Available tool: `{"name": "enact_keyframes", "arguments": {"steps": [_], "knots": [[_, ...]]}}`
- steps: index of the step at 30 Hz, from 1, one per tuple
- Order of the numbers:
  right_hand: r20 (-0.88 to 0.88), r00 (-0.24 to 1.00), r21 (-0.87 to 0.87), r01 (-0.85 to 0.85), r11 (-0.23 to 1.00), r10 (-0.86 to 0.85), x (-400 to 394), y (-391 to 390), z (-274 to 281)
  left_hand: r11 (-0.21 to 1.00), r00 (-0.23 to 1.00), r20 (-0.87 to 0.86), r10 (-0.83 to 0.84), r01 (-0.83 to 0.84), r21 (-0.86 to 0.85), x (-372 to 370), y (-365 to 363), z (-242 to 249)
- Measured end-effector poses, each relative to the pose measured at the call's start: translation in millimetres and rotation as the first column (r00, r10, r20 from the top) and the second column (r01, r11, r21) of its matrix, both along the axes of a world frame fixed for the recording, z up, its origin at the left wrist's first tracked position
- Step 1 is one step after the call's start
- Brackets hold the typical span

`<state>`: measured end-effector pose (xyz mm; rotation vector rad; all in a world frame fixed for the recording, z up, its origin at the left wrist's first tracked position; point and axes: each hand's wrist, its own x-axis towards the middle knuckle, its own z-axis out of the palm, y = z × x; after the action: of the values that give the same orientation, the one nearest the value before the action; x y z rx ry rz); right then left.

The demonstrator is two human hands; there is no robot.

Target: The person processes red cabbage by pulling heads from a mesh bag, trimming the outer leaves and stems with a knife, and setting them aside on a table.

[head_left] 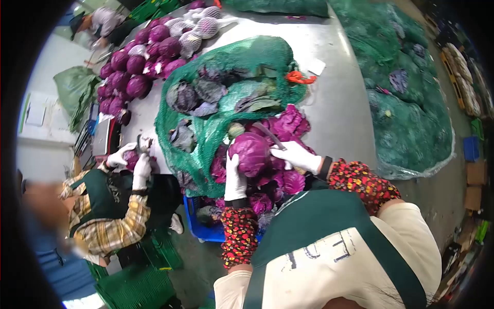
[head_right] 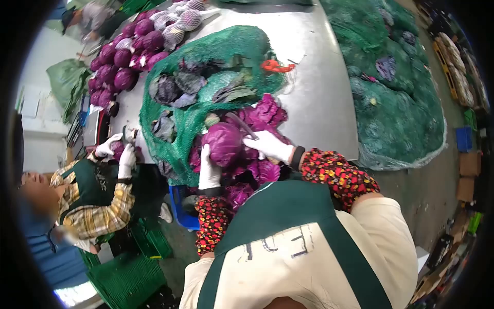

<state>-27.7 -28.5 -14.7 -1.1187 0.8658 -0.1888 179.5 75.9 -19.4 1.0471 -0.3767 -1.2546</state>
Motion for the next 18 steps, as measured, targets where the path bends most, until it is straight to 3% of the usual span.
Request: {"name": "enact_keyframes", "arguments": {"steps": [1,3,4,5,8,10,11,12,13,15,16,18], "knots": [[0.069,0.998,0.012,0.013,1.0,-0.013,-1.6,0.5,-2.3,0.997,0.927,-0.366,0.081,-0.076,0.029,-3.7,10.5,8.8],[0.154,0.988,-0.063,0.017,0.998,-0.007,-4.7,-8.4,7.1,0.994,0.982,-0.168,0.089,-0.099,-0.054,-12.1,23.2,12.8],[0.074,0.996,-0.122,0.055,0.991,-0.047,-4.3,-11.6,24.1,0.99,0.99,-0.095,0.104,-0.112,-0.084,-14.9,27.9,14.8],[0.002,0.998,-0.185,0.056,0.981,-0.057,-6.4,-17.7,44.9,0.985,1.0,-0.022,0.003,-0.007,-0.171,-16.7,31.7,17.3],[0.077,0.977,-0.406,0.212,0.889,-0.198,-10.8,-42.7,59.4,0.927,0.975,0.15,-0.165,0.205,-0.314,-25.4,36.9,27.9],[0.081,0.923,-0.509,0.363,0.78,-0.377,-14.7,-71.8,52.2,0.959,0.984,0.004,-0.177,0.174,-0.225,-33.1,35.1,42.7],[-0.017,0.9,-0.589,0.343,0.732,-0.435,-20.8,-87.8,48.7,0.959,0.985,0.003,-0.173,0.169,-0.227,-35.2,33.2,49.1],[-0.085,0.9,-0.646,0.277,0.711,-0.428,-28.4,-104.4,35.5,0.941,0.795,-0.568,-0.211,0.009,-0.337,-37.3,30.4,55.1],[-0.153,0.893,-0.695,0.206,0.689,-0.422,-34.8,-115.2,15.2,0.94,0.637,-0.738,-0.222,-0.061,-0.336,-38.8,31.0,59.8],[-0.107,0.941,-0.709,0.153,0.688,-0.32,-39.6,-114.0,-35.9,0.947,0.212,-0.954,-0.214,-0.196,-0.256,-41.8,32.3,69.3],[-0.287,0.93,-0.655,-0.014,0.755,-0.232,-34.8,-95.4,-22.7,0.952,0.239,-0.953,-0.189,-0.194,-0.237,-42.8,33.3,72.8],[-0.169,0.971,-0.675,0.011,0.738,-0.169,-19.0,-61.3,-34.7,0.956,0.266,-0.952,-0.154,-0.203,-0.211,-42.7,35.5,76.9]]}}
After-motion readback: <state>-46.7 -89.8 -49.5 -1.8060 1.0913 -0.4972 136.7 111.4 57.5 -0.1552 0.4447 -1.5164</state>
